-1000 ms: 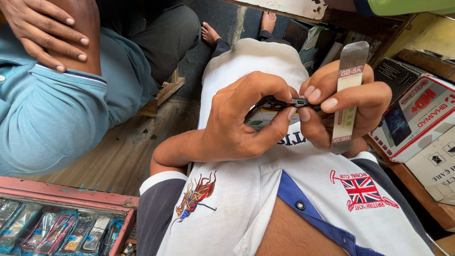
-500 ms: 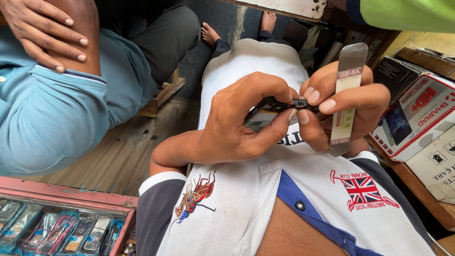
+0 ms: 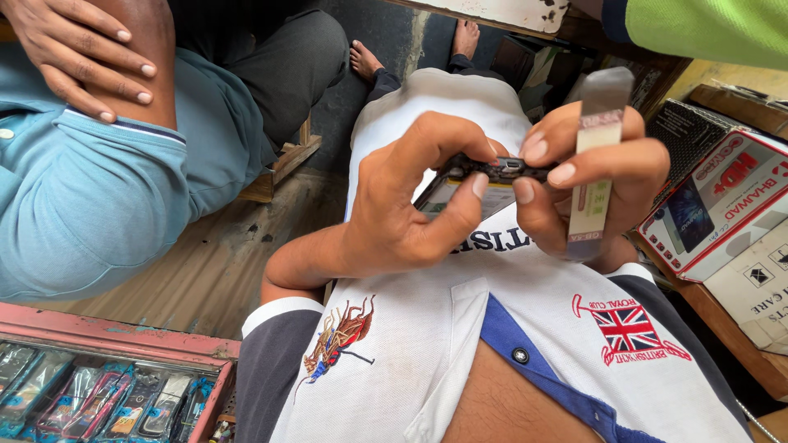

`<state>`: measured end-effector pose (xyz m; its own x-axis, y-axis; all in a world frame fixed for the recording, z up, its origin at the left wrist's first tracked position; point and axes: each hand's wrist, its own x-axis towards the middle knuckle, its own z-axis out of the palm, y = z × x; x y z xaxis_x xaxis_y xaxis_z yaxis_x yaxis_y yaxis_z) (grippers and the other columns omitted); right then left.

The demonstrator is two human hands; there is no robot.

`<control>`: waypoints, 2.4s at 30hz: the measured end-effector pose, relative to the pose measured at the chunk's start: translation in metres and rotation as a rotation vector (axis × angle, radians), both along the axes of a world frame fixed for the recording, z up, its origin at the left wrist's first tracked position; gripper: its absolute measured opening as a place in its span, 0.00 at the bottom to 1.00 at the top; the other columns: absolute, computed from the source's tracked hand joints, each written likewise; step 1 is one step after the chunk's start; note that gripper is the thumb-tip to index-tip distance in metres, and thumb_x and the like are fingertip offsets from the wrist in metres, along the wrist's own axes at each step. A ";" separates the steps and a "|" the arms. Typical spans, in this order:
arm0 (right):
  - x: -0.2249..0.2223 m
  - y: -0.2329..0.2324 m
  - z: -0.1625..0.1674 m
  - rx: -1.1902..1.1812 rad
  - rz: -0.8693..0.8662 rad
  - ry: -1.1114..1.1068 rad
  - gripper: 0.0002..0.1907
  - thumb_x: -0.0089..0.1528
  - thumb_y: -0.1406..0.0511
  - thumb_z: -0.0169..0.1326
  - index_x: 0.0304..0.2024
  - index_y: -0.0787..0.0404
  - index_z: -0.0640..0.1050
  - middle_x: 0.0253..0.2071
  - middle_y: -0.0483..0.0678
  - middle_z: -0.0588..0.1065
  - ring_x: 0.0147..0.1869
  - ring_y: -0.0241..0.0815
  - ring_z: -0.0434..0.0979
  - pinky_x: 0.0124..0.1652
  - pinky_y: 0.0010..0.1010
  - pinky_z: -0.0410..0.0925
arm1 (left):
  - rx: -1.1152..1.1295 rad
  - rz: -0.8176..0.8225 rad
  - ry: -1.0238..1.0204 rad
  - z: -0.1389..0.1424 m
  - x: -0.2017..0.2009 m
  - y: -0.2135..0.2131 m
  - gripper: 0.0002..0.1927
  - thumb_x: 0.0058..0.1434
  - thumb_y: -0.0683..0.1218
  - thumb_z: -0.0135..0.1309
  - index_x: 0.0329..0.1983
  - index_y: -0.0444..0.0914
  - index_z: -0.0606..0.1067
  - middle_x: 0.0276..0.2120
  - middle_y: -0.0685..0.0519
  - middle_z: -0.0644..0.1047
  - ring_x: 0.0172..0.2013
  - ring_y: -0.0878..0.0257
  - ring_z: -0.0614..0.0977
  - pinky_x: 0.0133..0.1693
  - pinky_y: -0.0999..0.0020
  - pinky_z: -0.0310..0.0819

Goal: The person uses a heat gun on a small electronic component, then attaches it to a disassembled smartphone. They use a metal spudger to adjust internal parts and a toothbrush to clean the phone's exterior.

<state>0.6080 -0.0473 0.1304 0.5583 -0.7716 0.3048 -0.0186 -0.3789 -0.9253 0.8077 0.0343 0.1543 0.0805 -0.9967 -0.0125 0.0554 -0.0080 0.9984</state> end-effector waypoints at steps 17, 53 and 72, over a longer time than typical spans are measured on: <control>0.015 -0.047 0.025 -0.684 0.136 0.346 0.11 0.58 0.70 0.68 0.39 0.61 0.78 0.41 0.46 0.80 0.43 0.46 0.75 0.41 0.41 0.67 | 0.042 0.037 -0.092 -0.006 0.001 -0.022 0.11 0.75 0.35 0.47 0.58 0.35 0.69 0.43 0.48 0.83 0.40 0.68 0.89 0.43 0.77 0.83; 0.012 -0.038 0.015 -0.399 0.041 0.323 0.22 0.61 0.78 0.73 0.45 0.59 0.72 0.45 0.47 0.75 0.51 0.48 0.74 0.47 0.38 0.71 | 0.078 0.090 -0.095 -0.017 -0.006 -0.037 0.09 0.71 0.39 0.58 0.50 0.35 0.70 0.34 0.55 0.81 0.32 0.77 0.79 0.31 0.81 0.70; -0.003 -0.034 -0.004 -0.358 -0.053 0.268 0.20 0.61 0.74 0.70 0.43 0.55 0.70 0.42 0.47 0.77 0.49 0.47 0.75 0.49 0.44 0.71 | 0.035 0.118 -0.083 -0.016 -0.012 -0.041 0.10 0.70 0.37 0.60 0.48 0.34 0.69 0.37 0.52 0.83 0.37 0.75 0.83 0.38 0.82 0.76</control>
